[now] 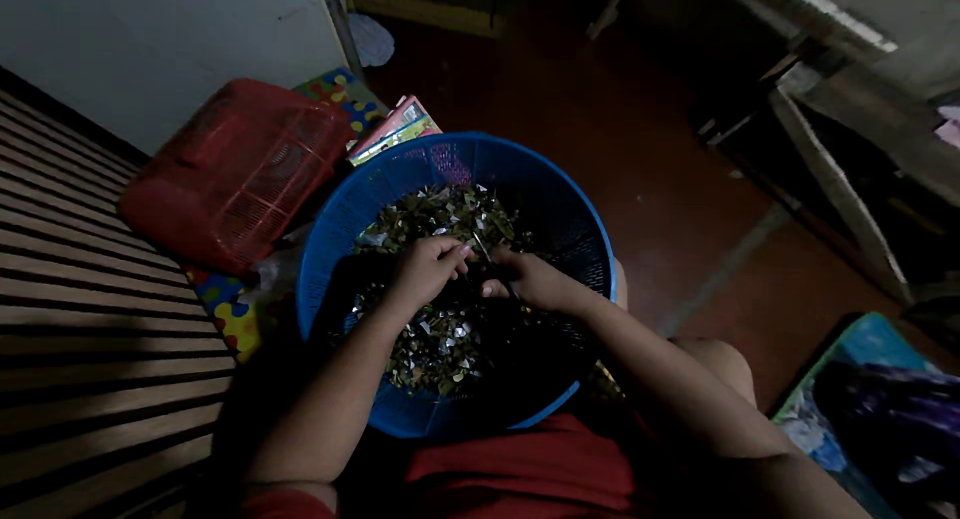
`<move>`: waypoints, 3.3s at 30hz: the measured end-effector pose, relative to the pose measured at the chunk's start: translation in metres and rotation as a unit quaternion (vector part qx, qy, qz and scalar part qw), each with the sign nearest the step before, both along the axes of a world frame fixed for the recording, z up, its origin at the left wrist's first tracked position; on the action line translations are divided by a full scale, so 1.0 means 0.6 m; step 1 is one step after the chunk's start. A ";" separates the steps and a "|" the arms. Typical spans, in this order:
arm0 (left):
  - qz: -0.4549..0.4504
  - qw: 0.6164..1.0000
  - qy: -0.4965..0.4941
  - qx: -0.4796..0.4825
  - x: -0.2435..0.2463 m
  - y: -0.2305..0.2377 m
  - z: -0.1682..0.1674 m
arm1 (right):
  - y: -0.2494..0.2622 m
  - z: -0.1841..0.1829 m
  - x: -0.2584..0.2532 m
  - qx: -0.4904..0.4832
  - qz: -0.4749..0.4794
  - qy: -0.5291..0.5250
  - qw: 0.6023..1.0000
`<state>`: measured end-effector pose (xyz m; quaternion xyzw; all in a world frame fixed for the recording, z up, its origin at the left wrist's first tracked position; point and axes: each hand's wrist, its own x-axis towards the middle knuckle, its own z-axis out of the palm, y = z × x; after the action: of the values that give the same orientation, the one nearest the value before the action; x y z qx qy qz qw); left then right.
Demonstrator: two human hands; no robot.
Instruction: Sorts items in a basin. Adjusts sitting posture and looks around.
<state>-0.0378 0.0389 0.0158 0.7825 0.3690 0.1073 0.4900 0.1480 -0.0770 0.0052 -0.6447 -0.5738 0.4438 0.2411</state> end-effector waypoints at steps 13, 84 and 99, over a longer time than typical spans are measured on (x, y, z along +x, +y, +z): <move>-0.056 0.996 0.071 0.003 0.006 0.003 -0.004 | 0.011 0.001 0.017 0.059 -0.166 -0.164 0.971; 0.120 0.987 -0.102 0.032 -0.002 0.010 -0.009 | 0.013 -0.024 0.032 0.054 -0.003 0.052 0.997; 0.103 0.990 -0.096 0.020 0.004 0.003 -0.014 | 0.012 -0.024 0.028 0.047 0.036 0.084 0.995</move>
<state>-0.0356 0.0404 0.0073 0.7358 0.3968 0.2396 0.4937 0.1647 -0.0696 -0.0094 -0.5722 -0.5943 0.4775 0.3025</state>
